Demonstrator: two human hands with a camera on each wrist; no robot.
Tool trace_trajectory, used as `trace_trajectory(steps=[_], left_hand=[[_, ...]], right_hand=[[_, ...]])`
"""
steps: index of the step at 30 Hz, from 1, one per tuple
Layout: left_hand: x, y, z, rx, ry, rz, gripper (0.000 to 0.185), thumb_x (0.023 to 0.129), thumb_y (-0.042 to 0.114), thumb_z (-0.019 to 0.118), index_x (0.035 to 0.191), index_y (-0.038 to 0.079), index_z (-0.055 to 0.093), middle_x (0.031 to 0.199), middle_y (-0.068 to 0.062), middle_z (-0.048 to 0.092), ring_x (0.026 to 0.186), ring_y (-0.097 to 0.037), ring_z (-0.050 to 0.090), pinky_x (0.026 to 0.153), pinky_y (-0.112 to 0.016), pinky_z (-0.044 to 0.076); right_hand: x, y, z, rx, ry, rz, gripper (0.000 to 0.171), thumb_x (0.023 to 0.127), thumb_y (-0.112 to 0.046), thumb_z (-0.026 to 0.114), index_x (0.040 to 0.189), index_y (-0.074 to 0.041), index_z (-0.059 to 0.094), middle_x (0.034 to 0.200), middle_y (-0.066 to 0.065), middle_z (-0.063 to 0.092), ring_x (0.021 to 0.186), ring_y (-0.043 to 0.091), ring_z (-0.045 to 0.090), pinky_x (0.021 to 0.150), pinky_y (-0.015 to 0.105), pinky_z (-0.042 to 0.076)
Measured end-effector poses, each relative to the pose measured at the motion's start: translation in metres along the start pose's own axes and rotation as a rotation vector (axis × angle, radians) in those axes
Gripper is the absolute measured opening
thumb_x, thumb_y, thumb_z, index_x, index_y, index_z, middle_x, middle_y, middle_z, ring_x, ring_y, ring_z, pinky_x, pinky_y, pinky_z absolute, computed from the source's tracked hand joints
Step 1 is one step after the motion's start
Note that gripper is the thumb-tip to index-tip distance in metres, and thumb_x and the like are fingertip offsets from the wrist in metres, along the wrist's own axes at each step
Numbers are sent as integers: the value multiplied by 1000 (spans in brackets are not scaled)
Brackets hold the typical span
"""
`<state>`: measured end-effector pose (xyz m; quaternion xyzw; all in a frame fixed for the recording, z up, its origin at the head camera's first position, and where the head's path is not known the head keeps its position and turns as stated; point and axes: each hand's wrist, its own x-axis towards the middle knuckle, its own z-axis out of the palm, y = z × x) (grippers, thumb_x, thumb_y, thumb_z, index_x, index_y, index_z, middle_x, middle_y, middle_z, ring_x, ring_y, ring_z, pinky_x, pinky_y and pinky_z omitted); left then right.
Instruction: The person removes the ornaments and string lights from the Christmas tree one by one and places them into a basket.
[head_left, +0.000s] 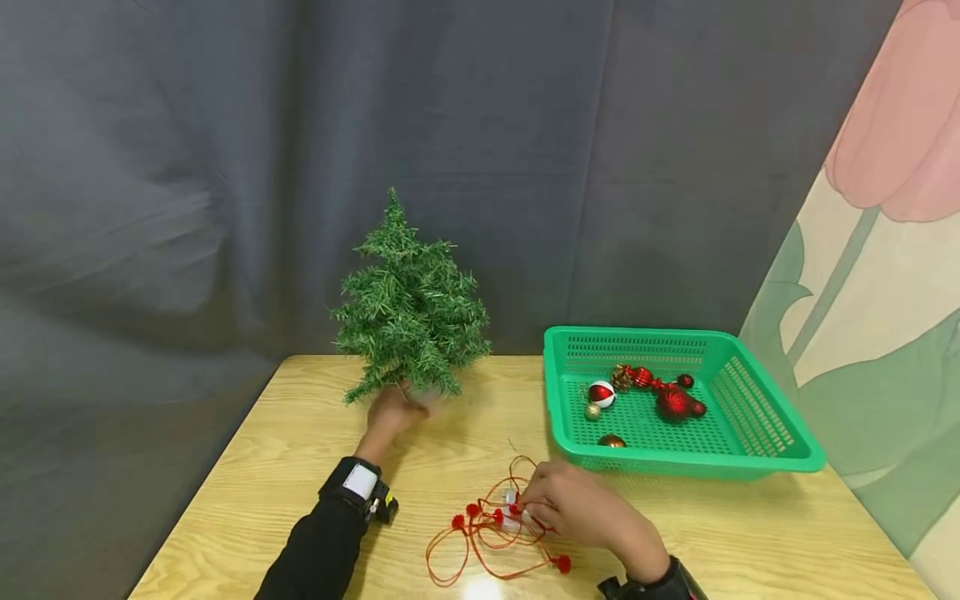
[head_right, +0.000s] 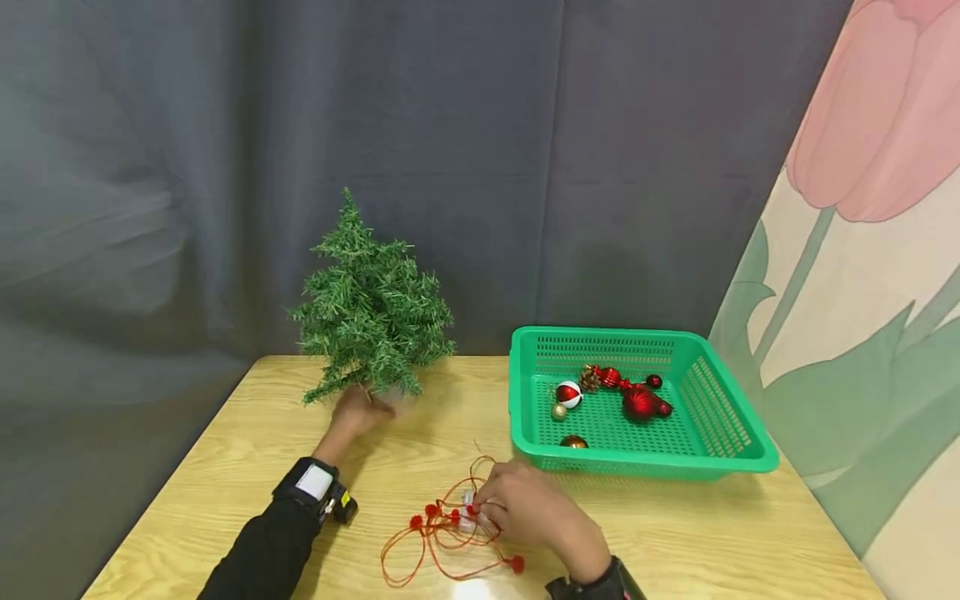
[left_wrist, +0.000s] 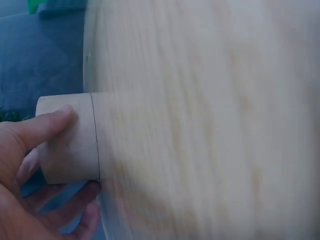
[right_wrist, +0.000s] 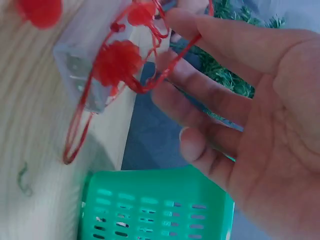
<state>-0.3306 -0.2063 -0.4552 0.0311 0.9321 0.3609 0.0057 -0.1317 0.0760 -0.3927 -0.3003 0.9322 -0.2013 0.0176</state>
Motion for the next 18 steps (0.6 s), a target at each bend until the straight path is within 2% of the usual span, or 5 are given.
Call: trace_trajectory(steps=[4,9,11,15,18], left_hand=[[0,-10,-3,2,-28,60,74,79,19,79,145,2,50,135,-29,56,98,-39,65,74,-43,54],[-13,-25,-5,-47,-142,169,85,84,16,79,154,4,33,158,-27,31,136,-47,43,104,-56,45],[-24,-28,-7,-99,-195,174,91,84,16,80,158,8,26,158,-26,32,139,-48,39,108,-59,41],[-49,-26,-7,-205,-265,150,108,84,15,81,161,14,6,149,-28,44,133,-50,46,106,-62,41],[-66,-19,-8,-225,-283,153,109,84,16,80,161,13,3,144,-28,50,130,-50,49,107,-63,39]], right_hand=[[3,-2,7,-37,6,2,20,99,-24,61,113,-21,75,116,1,67,108,19,62,91,40,53],[3,-1,15,112,-168,118,50,100,-48,53,142,-21,55,148,15,49,139,38,44,109,60,39],[2,1,19,177,-211,143,59,97,-54,54,146,-21,49,154,17,42,145,41,35,111,64,33],[0,5,26,241,-233,150,70,91,-57,62,149,-22,44,160,18,32,149,45,24,113,68,28],[0,7,28,221,-231,135,73,88,-54,68,149,-24,44,160,17,33,148,45,28,111,67,31]])
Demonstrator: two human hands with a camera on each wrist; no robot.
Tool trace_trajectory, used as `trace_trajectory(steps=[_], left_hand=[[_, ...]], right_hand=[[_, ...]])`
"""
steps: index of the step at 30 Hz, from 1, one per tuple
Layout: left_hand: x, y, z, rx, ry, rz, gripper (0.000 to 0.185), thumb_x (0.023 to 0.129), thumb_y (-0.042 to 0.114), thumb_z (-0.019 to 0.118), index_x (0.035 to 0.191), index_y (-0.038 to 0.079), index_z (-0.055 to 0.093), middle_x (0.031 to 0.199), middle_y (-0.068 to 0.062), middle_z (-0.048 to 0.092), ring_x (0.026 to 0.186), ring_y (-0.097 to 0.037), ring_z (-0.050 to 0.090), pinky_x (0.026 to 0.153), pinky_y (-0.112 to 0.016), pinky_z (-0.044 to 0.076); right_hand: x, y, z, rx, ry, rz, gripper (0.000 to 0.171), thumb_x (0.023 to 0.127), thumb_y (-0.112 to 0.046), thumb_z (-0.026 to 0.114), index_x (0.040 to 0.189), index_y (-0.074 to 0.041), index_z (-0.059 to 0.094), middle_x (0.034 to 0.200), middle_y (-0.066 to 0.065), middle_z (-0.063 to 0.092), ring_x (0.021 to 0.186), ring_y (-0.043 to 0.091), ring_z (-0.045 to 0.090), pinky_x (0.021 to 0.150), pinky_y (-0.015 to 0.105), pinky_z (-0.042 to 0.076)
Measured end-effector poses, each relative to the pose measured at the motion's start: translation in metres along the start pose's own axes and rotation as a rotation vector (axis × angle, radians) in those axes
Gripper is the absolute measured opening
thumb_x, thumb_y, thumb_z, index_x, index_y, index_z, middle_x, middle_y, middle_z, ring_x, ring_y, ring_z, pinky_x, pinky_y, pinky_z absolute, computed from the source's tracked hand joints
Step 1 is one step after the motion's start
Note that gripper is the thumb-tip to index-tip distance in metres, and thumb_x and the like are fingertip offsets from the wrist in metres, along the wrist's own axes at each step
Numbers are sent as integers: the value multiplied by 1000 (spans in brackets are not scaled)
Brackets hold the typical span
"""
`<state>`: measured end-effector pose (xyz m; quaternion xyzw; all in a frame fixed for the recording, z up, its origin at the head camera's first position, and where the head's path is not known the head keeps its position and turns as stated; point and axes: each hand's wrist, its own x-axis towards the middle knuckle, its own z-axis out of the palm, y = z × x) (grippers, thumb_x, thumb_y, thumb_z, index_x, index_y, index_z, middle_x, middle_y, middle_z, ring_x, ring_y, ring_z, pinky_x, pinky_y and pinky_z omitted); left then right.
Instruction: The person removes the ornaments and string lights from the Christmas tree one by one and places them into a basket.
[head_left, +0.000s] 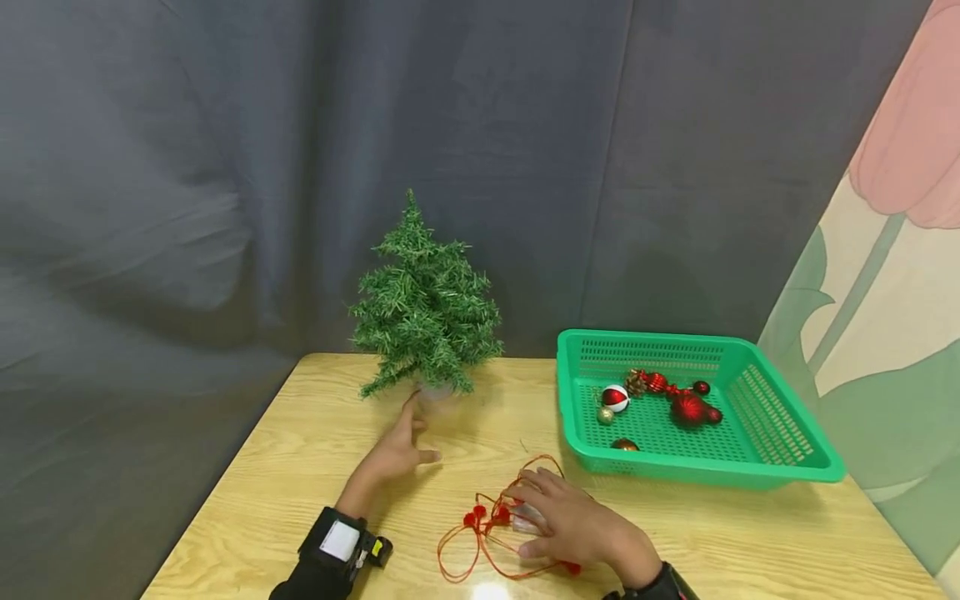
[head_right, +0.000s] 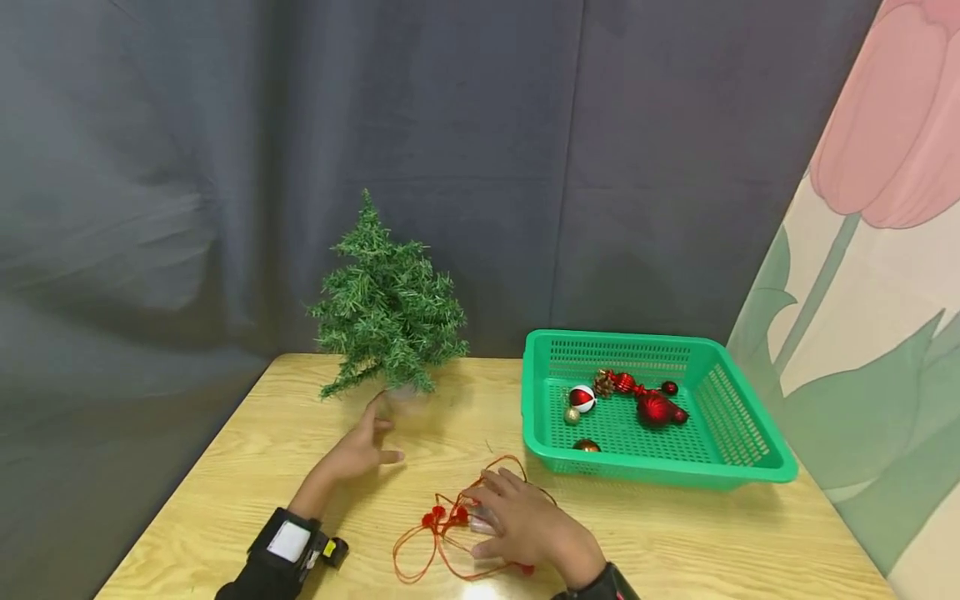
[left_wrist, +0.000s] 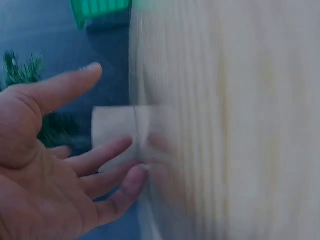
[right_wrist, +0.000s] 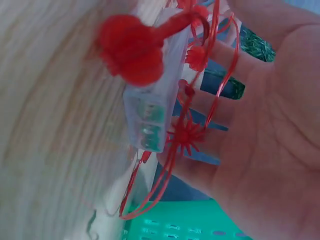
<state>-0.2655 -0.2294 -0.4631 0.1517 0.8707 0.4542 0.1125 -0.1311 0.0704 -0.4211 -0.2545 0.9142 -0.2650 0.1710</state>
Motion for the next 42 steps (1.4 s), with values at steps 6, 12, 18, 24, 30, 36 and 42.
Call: trace_trajectory(steps=[6,12,18,24,30,36,42], left_hand=[[-26,37,28,194,-196,103,93,81,37,82,154,8,32,148,-19,48,137,-44,44,109,-72,29],[-36,64,60,298,-421,262,120,70,45,88,161,22,13,163,-11,27,149,-39,27,106,-78,22],[-47,70,75,414,-442,247,122,67,45,88,161,30,12,160,-5,34,150,-33,28,112,-72,22],[-45,75,81,611,-402,335,102,72,43,88,156,27,32,145,8,50,134,-18,44,105,-54,41],[-40,74,80,549,-380,361,74,71,25,91,136,32,57,116,13,55,105,-6,52,90,-27,50],[-34,75,75,285,-334,331,79,72,7,85,139,29,50,120,5,44,101,-6,51,83,-21,48],[-31,75,75,58,-104,273,80,76,19,87,144,26,44,130,-5,49,110,-19,56,86,-34,53]], right_hand=[[1,-1,6,-126,4,4,77,82,-50,76,149,-29,44,155,15,41,141,39,42,106,64,38],[2,-5,11,-246,48,5,75,79,-39,82,145,-32,48,148,7,51,135,30,50,103,54,46],[1,-10,17,-353,63,-1,75,78,-36,83,144,-34,47,138,1,57,128,25,54,101,47,49],[6,-19,25,-408,143,-12,67,80,-30,82,139,-23,52,136,3,59,118,26,59,91,41,54],[17,-21,22,-345,182,-14,57,73,-23,84,124,-24,57,123,-3,63,101,18,62,72,29,52],[21,-17,3,-228,278,-68,69,67,-11,84,130,-23,59,117,1,69,102,21,65,76,30,53],[14,-22,-16,32,507,-3,70,73,-13,86,136,-21,58,120,1,70,103,19,67,78,30,56]])
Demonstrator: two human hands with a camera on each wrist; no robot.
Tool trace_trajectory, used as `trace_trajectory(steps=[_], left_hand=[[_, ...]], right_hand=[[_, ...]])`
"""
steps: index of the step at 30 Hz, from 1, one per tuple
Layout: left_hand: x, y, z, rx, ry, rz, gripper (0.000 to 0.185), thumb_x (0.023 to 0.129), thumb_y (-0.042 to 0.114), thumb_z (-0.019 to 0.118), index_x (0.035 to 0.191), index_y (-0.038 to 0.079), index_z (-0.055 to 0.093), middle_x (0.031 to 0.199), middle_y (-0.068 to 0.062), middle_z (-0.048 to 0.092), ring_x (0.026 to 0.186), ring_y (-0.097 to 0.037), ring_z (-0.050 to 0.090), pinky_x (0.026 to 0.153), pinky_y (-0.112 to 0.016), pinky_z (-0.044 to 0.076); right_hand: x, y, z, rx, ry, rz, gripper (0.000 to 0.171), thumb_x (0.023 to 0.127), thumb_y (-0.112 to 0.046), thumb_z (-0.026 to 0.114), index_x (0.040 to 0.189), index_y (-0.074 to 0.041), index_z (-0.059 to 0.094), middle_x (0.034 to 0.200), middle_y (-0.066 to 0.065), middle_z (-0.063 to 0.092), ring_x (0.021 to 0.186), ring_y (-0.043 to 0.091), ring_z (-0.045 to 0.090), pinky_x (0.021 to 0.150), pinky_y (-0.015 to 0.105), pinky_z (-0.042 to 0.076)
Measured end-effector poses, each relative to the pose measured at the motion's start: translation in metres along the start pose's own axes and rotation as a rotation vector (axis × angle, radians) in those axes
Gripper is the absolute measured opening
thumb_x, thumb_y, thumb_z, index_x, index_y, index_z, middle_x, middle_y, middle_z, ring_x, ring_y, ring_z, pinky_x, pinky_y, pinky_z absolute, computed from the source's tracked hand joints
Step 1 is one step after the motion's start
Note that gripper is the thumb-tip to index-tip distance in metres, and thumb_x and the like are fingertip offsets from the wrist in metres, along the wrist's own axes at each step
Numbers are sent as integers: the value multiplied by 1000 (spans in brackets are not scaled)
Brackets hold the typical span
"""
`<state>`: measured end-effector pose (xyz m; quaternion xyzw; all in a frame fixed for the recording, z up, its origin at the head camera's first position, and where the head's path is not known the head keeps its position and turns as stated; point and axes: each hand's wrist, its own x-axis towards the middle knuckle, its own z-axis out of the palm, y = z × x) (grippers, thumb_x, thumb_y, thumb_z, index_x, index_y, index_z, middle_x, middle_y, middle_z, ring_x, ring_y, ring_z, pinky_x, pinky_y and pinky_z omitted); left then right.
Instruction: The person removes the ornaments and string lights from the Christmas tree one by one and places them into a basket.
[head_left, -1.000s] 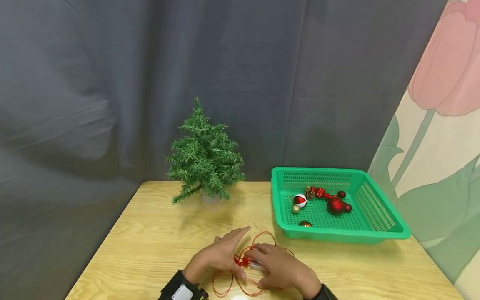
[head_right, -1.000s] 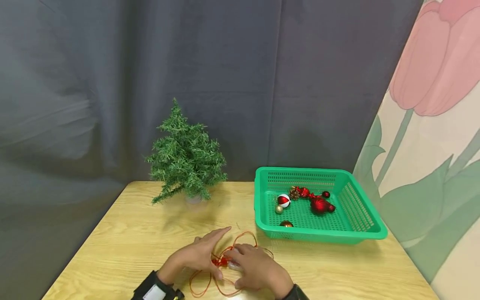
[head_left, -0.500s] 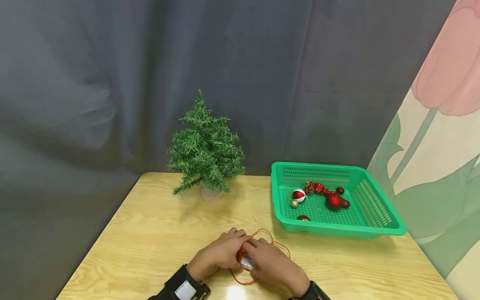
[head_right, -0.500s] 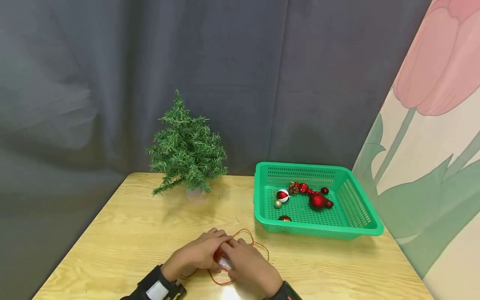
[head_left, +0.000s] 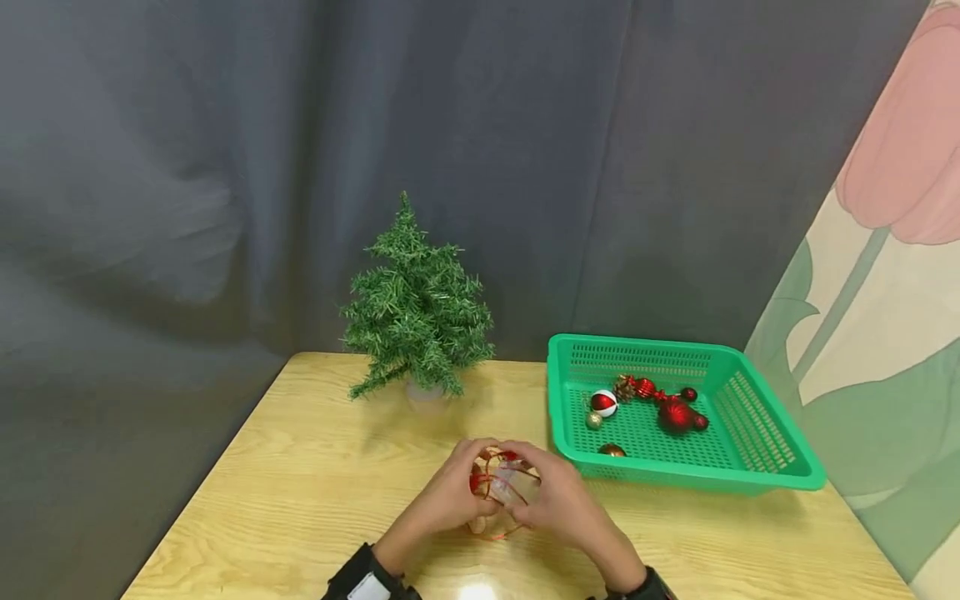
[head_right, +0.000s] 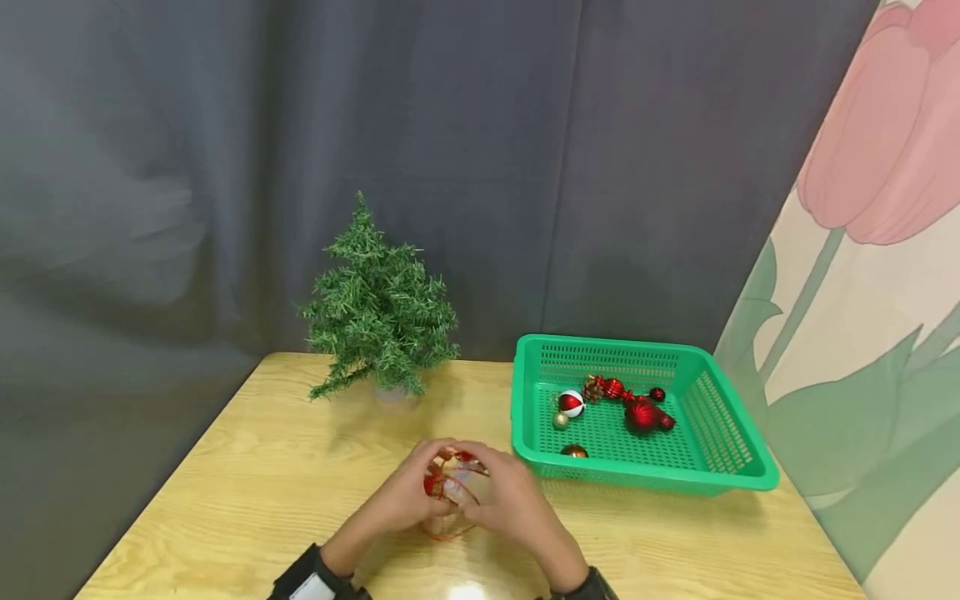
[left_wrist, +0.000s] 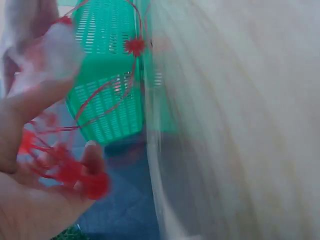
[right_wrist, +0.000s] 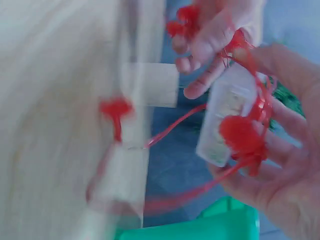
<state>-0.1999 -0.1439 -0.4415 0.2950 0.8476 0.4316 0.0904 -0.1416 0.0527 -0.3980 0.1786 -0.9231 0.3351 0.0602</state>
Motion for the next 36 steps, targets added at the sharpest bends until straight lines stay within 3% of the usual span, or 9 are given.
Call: trace_trajectory(steps=[4,8,11,16,18,23,28,33,36], left_hand=[[3,-1,-2,-219,106,-15,77,79,24,86,144,18,45,136,-10,53,120,-27,58,94,-40,53],[6,1,-9,-578,17,-90,84,85,25,80,153,19,31,144,-12,50,116,-24,60,90,-35,55],[7,3,-12,-931,-59,-129,91,90,30,75,159,23,15,154,-19,36,130,-34,51,101,-48,51],[6,9,0,-1530,-194,-156,94,94,70,43,159,25,-7,163,-30,1,152,-47,9,115,-71,21],[7,15,9,-1669,-230,-173,97,88,82,31,159,25,-5,163,-27,8,152,-48,10,118,-69,19],[14,26,17,-1813,-155,-93,88,88,83,22,156,27,23,146,-1,51,138,-24,45,117,-43,33],[17,35,10,-1786,20,-67,87,91,79,26,158,23,19,148,7,49,136,-12,48,121,-43,23],[15,42,8,-1694,93,-109,43,103,52,44,131,20,51,125,10,64,120,-6,59,113,-29,38],[17,42,9,-1625,111,-146,10,102,30,56,103,23,63,101,16,69,100,0,64,93,-16,47]], right_hand=[[1,-8,-14,206,129,101,78,71,-14,89,140,-27,54,119,1,69,107,21,66,79,27,56],[10,-15,-29,308,211,113,79,74,-17,89,143,-30,51,125,4,67,115,23,64,87,31,57],[18,-19,-39,378,282,114,78,77,-19,87,145,-28,50,129,7,64,117,25,62,91,37,57],[30,-28,-46,594,384,148,79,81,-10,82,148,-31,46,134,7,61,119,16,59,91,30,55],[35,-30,-43,670,373,147,79,82,-6,80,149,-29,44,134,9,61,119,12,59,89,25,55],[40,-26,-28,621,258,148,81,80,-10,84,149,-26,45,134,12,62,118,20,62,88,29,57],[38,-20,-22,339,198,157,88,76,-9,85,151,-25,44,134,13,62,104,30,67,78,37,60],[41,-27,-15,95,132,90,90,71,-1,84,151,-19,45,140,12,59,107,27,64,79,37,55],[41,-31,-10,32,68,48,90,74,-6,84,153,-18,41,144,11,56,124,32,57,97,47,51]])
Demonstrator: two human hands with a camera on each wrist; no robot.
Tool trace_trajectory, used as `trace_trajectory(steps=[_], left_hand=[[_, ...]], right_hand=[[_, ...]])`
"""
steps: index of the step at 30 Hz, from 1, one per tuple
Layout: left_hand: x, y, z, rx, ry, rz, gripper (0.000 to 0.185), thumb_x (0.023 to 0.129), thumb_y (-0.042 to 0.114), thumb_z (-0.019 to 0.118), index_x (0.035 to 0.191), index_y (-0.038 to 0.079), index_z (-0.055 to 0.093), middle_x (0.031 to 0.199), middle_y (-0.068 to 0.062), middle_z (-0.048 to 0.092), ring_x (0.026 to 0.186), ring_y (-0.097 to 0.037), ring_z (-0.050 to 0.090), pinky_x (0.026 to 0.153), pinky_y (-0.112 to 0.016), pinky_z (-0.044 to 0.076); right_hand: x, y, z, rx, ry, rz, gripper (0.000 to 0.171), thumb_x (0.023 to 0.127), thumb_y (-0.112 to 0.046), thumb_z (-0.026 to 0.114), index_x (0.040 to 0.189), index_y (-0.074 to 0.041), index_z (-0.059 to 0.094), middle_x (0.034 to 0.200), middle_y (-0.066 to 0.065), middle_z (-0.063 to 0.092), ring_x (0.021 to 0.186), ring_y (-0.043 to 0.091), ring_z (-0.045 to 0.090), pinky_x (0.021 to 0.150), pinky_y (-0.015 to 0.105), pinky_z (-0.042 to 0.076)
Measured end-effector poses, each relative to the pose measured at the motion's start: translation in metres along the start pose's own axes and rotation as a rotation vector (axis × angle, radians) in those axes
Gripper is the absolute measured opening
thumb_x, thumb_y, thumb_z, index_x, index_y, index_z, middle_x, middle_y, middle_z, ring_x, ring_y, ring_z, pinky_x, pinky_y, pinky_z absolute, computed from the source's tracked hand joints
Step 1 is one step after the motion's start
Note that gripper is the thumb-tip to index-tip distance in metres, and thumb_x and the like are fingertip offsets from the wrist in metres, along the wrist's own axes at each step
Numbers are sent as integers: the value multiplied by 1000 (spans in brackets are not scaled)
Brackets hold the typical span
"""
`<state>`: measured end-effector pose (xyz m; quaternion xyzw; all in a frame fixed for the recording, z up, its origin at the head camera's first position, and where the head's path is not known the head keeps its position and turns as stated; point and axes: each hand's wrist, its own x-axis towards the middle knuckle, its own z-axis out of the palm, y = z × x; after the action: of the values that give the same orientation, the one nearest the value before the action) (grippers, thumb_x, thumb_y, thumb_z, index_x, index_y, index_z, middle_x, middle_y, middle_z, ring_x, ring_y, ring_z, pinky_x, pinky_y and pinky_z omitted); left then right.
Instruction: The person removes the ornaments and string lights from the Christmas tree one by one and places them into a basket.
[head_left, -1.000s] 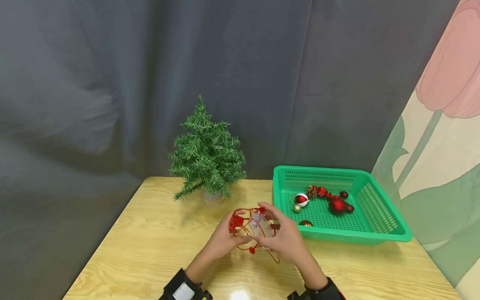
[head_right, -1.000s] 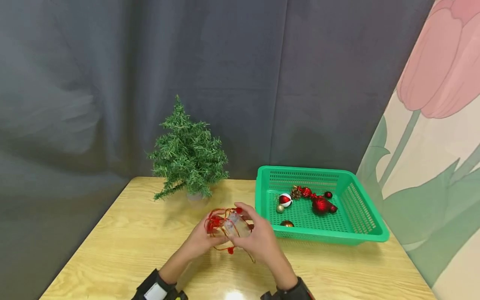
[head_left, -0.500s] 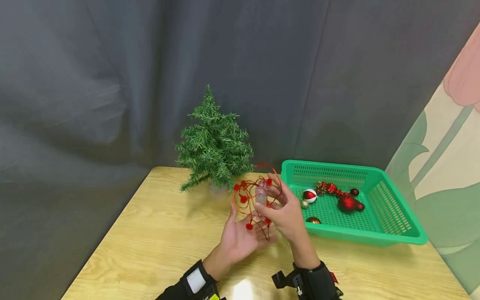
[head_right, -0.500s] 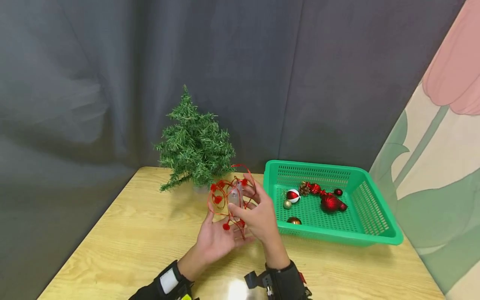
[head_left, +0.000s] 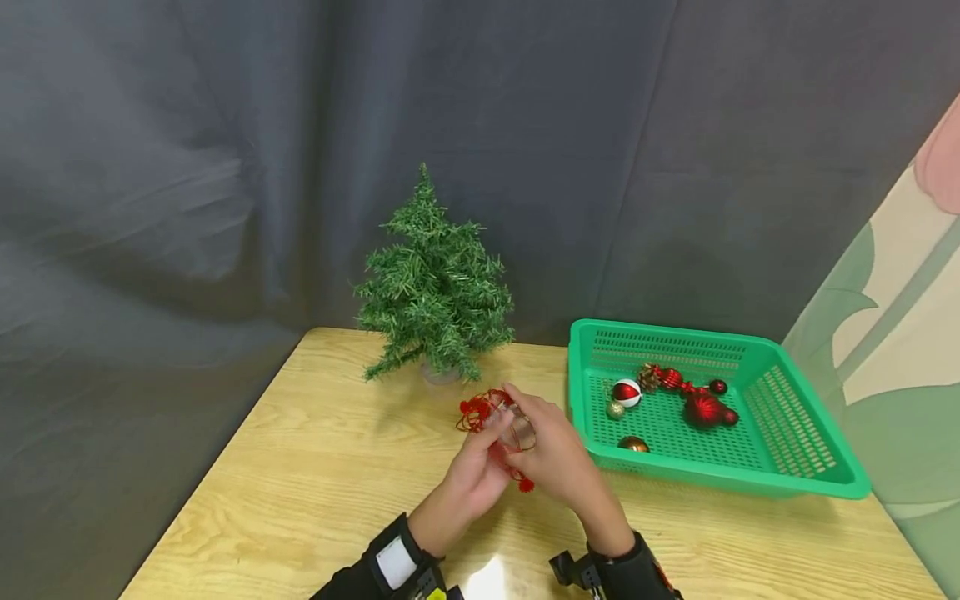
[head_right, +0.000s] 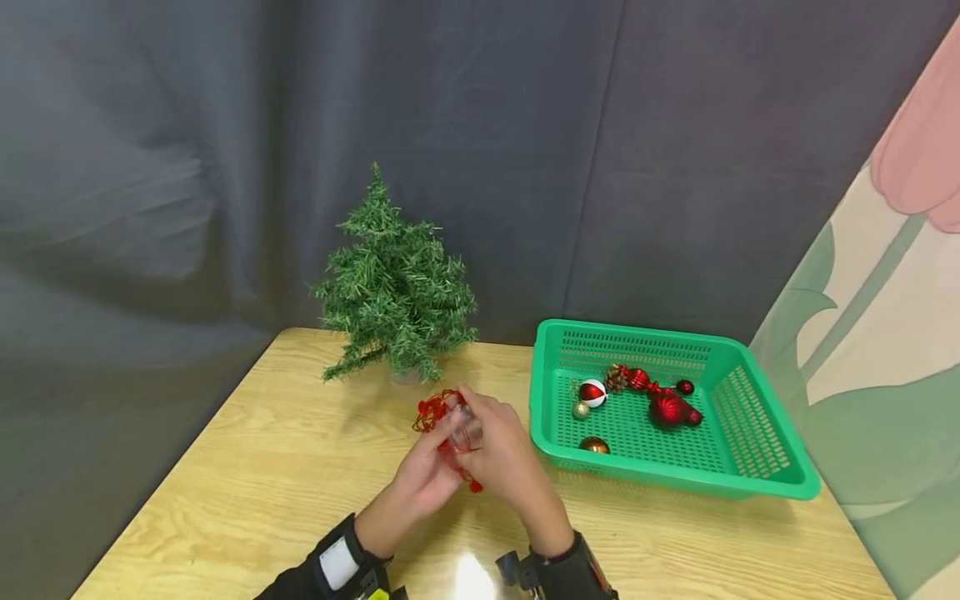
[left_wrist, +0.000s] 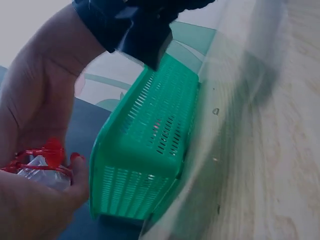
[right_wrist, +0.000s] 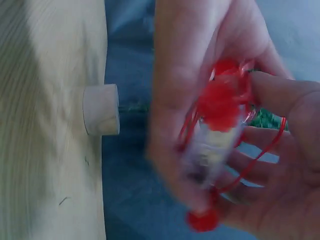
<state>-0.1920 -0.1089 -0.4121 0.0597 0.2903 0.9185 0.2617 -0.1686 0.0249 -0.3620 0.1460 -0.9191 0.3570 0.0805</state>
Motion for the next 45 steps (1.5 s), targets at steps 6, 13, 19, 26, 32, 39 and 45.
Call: trace_trajectory(steps=[6,13,19,26,32,39,45], left_hand=[[4,2,-1,24,16,-48,22,105,12,46,107,27,63,103,14,70,98,-2,66,89,-17,51],[1,10,2,118,-70,-99,23,106,10,41,112,15,63,104,3,72,98,-9,69,88,-22,55],[-4,18,5,408,-229,-250,28,100,0,47,114,18,64,104,7,72,99,-9,68,89,-26,55],[-7,25,3,786,-580,-320,21,97,1,54,115,-8,59,82,15,60,72,2,53,69,-16,45],[-8,33,-3,569,-421,-312,11,100,15,55,107,19,62,90,13,67,78,1,60,69,-14,49],[-6,36,1,273,-217,-310,24,102,10,36,111,12,58,96,4,69,83,-8,67,74,-21,56],[-8,33,-2,167,-3,-227,21,98,10,39,115,10,50,100,3,65,88,-8,64,78,-21,53]], right_hand=[[-7,1,-13,177,-157,-72,100,83,-13,80,161,-23,18,158,13,37,134,35,47,95,51,51],[-7,6,-29,264,-75,-77,74,95,-30,68,158,-25,27,156,15,37,144,41,32,106,70,35],[-5,9,-31,158,12,-125,58,95,-29,67,148,-19,46,157,15,38,146,43,30,107,75,27],[-5,16,-33,116,-329,-310,61,88,-48,71,143,-31,53,150,-4,50,143,27,42,113,58,28],[-3,19,-30,228,-373,-259,49,94,-34,68,138,-18,57,134,0,62,118,18,62,93,32,54],[1,22,-23,319,-308,-123,83,83,-34,81,153,-23,37,136,6,60,115,20,63,93,33,52],[5,14,6,492,-263,32,95,81,-28,84,156,-30,25,137,12,55,119,25,58,93,35,51]])
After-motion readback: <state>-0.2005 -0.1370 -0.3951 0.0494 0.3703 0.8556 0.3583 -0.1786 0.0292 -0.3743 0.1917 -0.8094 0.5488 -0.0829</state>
